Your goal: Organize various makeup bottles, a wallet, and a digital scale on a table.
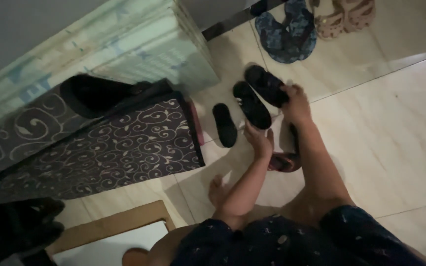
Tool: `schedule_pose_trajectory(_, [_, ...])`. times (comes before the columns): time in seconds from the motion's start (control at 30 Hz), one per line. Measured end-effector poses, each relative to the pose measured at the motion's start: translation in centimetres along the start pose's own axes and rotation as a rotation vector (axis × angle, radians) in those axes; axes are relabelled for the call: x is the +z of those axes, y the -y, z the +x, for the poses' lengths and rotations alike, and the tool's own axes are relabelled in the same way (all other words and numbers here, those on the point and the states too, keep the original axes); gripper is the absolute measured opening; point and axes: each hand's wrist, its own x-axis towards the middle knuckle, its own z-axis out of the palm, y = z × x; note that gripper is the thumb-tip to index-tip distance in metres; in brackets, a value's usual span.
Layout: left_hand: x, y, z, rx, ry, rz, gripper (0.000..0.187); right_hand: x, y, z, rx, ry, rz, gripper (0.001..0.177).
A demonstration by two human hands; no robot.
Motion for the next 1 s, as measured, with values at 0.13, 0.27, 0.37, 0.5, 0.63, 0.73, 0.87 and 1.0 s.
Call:
schedule_pose_trajectory(0.13, [-0.6, -3.4, 0.4, 0.25, -0.072, 0.577, 0.1, 1.9, -0.2, -3.1, -0.014, 0.092, 0.143, 0.052])
schedule_pose_trajectory(0.27, [-1.0, -3.3, 3.9, 0.362, -0.023, 0.618, 0.096, 3.9, 2.0, -2.3, 0.039, 0.006, 0.208, 0.05])
schedule_pose_trajectory(0.37, [-1.0, -4.8, 8.2, 0.436, -0.011, 0.737, 0.092, 5.3, 2.2, 0.9, -0.058, -0.11, 0.165, 0.05])
schedule_pose_trajectory(0.5, [-1.9, -5.7, 13.9, 0.657, -0.072, 0.753, 0.081, 6.1, 4.4, 5.8, -0.235, -0.205, 0.109, 0.045])
schedule_pose_trajectory(0.63, [-1.9, -5.6, 18.1, 0.793, -0.18, 0.819, 0.08, 4.7, 5.8, 8.7, -0.243, -0.134, 0.056, 0.043])
schedule_pose_trajectory(0.73, [-2.3, -6.4, 17.8, 0.563, -0.075, 0.83, 0.073, 2.7, 5.7, 8.4, -0.242, -0.046, 0.008, 0.039])
schedule_pose_trajectory(0.87, [-3.3, -8.0, 12.7, 0.756, -0.148, 0.824, 0.066, 0.8, 3.0, 4.7, -0.167, 0.144, 0.297, 0.035])
schedule_pose_trajectory(1.0, [-5.6, -10.7, 6.2, 0.482, -0.384, 1.094, 0.068, -1.1, -1.5, -1.4, 0.1, 0.256, 0.511, 0.033])
